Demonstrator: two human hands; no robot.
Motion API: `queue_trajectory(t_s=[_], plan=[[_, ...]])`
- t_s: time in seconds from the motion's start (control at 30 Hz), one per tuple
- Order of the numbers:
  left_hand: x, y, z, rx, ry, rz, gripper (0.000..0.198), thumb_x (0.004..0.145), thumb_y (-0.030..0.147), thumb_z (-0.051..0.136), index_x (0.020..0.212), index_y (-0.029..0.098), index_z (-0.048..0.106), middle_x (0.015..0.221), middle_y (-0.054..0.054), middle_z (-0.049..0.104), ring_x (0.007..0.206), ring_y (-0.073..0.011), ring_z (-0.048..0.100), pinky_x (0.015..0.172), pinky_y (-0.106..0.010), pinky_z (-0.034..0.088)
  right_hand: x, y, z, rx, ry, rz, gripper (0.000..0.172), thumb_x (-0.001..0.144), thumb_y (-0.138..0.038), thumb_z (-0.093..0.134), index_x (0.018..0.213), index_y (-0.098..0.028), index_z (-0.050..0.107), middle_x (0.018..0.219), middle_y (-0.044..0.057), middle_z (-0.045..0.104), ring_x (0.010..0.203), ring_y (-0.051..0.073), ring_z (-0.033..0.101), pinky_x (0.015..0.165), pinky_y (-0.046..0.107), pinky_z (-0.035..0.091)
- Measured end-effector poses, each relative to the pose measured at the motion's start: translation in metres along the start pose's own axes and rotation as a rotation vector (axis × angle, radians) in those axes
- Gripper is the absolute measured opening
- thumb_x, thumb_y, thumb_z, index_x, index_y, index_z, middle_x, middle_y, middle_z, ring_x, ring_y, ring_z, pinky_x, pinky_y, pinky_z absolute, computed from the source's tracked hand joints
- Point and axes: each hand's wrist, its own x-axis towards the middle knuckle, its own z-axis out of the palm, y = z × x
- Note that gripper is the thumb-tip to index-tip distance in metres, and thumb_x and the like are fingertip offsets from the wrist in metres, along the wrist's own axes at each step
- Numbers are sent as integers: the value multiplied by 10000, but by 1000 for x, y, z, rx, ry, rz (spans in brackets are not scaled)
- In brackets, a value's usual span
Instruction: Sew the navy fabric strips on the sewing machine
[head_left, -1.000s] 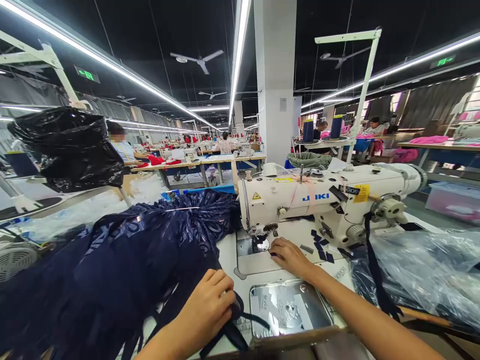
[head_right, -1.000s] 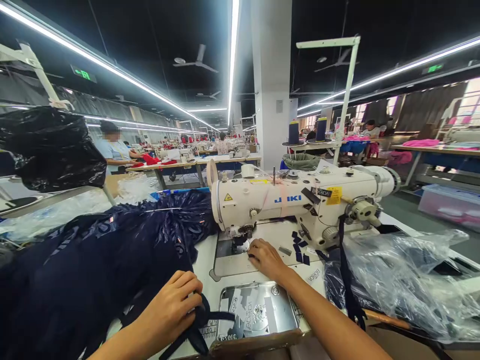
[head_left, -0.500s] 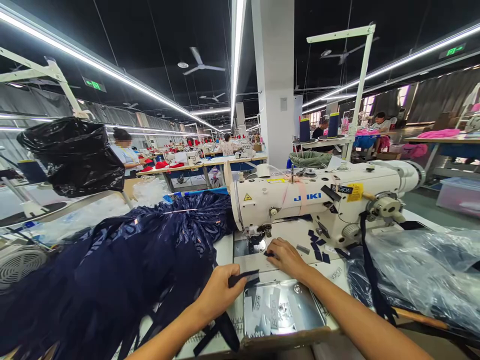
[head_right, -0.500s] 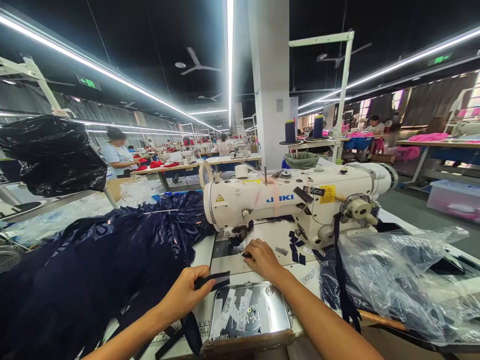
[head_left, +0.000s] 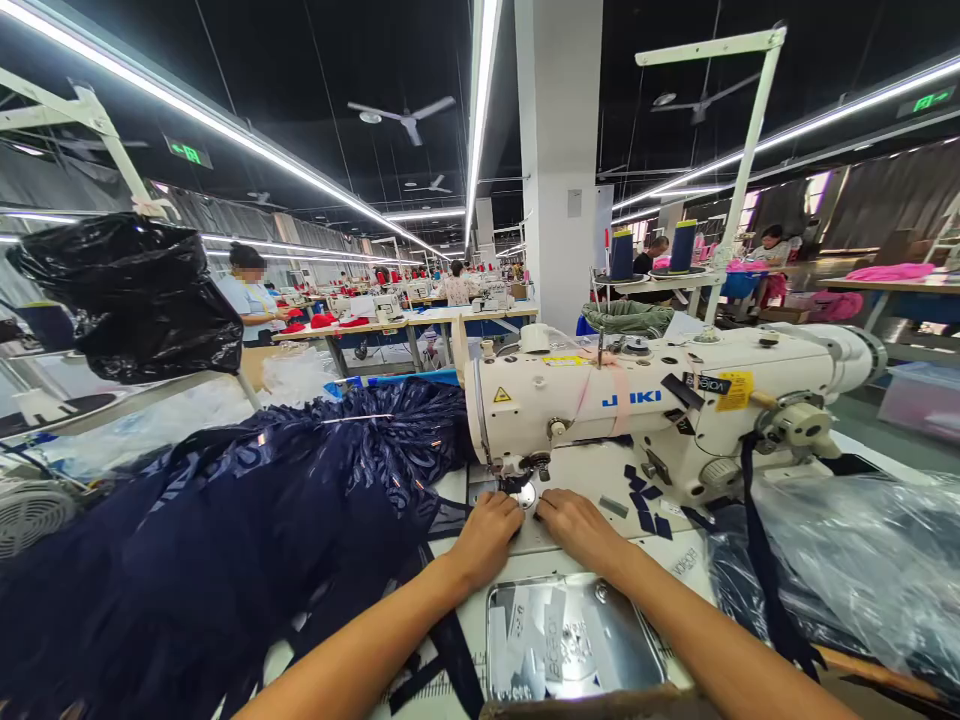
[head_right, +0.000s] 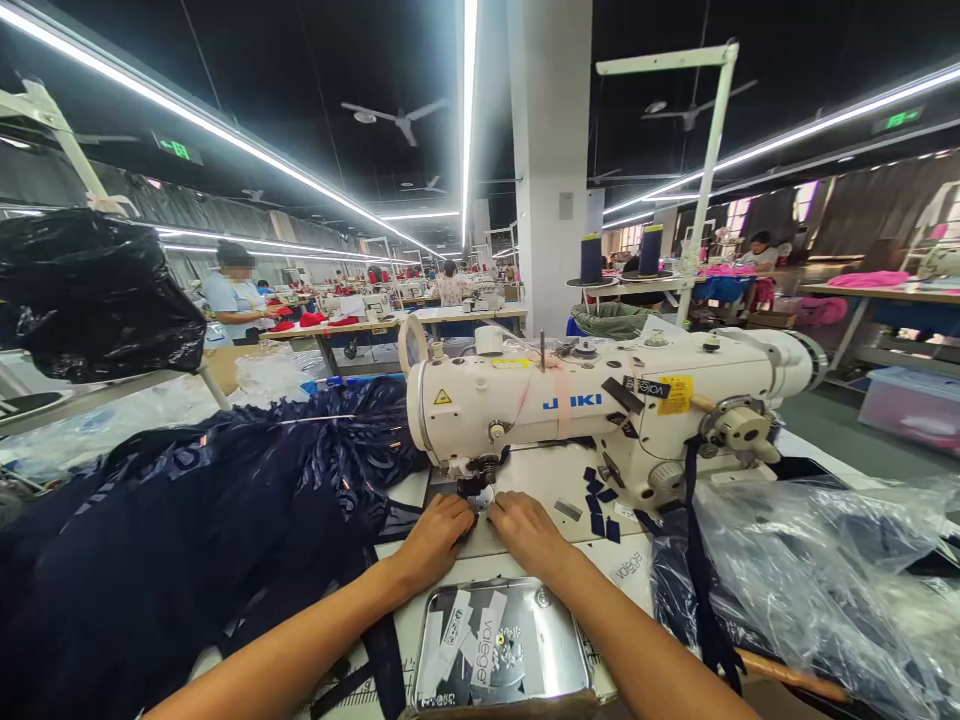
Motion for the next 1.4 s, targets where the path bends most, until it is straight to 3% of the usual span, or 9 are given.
queue_trajectory(t_s=[0.1, 0.27, 0.4, 0.6, 0.8, 0.9, 1.0, 1.2, 1.4], plan=[[-7, -4, 2, -39, -6, 10, 195, 699, -28, 438, 769, 139, 511, 764, -39, 571, 766, -181, 517, 731, -299, 389, 1, -4, -2, -132, -38, -59, 232, 765, 31, 430, 796, -138, 585, 797, 75, 587, 734, 186, 562, 663, 285, 429], [-23, -10, 1, -96, -10, 171, 226, 766, 62, 412, 947, 117, 537, 913, -88, 580, 891, -207, 518, 843, -338, 384, 8, -5, -3, -203, -106, -112, 189, 756, 4, 476, 782, -149, 584, 789, 74, 596, 725, 195, 567, 627, 288, 432], [-28, -12, -3, -95, -69, 183, 295, 722, 72, 437, 1001, 94, 530, 1016, -117, 545, 994, -236, 474, 902, -354, 376, 11, 1, 7, -133, -41, -123, 185, 814, -45, 437, 738, -161, 560, 757, 51, 581, 679, 169, 552, 627, 278, 429], [-31, -11, -5, -113, -145, 135, 296, 724, 59, 431, 999, 96, 533, 1008, -114, 542, 957, -227, 481, 866, -343, 419, 5, 10, 20, 29, 76, -20, 102, 815, -101, 434, 775, -161, 507, 732, 40, 549, 647, 164, 518, 614, 282, 416], [-40, -12, 8, -136, -36, 139, 276, 775, 70, 412, 1018, 84, 542, 1047, -142, 559, 988, -235, 492, 883, -367, 412, 14, 5, 9, 68, -86, 91, 186, 826, -90, 352, 737, -159, 500, 743, 58, 545, 583, 150, 486, 567, 274, 376], [-43, -13, 14, -108, 0, 166, 286, 791, 83, 415, 1049, 67, 539, 1085, -158, 556, 1008, -240, 491, 896, -362, 401, 24, 0, 5, 112, -160, 131, 208, 826, -105, 344, 731, -168, 517, 761, 65, 557, 654, 169, 508, 587, 272, 368], [-44, -14, 14, -72, 18, 188, 292, 810, 99, 411, 1072, 49, 531, 1165, -172, 520, 1033, -246, 480, 901, -356, 395, 34, -2, 8, 263, -200, 184, 174, 822, -147, 380, 727, -183, 522, 717, 39, 557, 698, 176, 513, 622, 273, 367], [-41, -14, 9, -36, -16, 199, 226, 819, 118, 424, 1006, 70, 542, 1217, -161, 486, 1017, -248, 483, 860, -364, 410, 45, 5, 12, 562, -322, 293, 154, 791, -234, 428, 659, -202, 500, 606, -36, 506, 608, 129, 473, 617, 254, 351], [-35, -15, 9, -53, -35, 178, 156, 773, 88, 464, 909, 102, 539, 1210, -154, 488, 965, -246, 490, 812, -369, 422, 41, 12, 19, 634, -286, 281, 163, 781, -269, 428, 660, -219, 525, 618, -35, 527, 628, 137, 508, 607, 256, 389]])
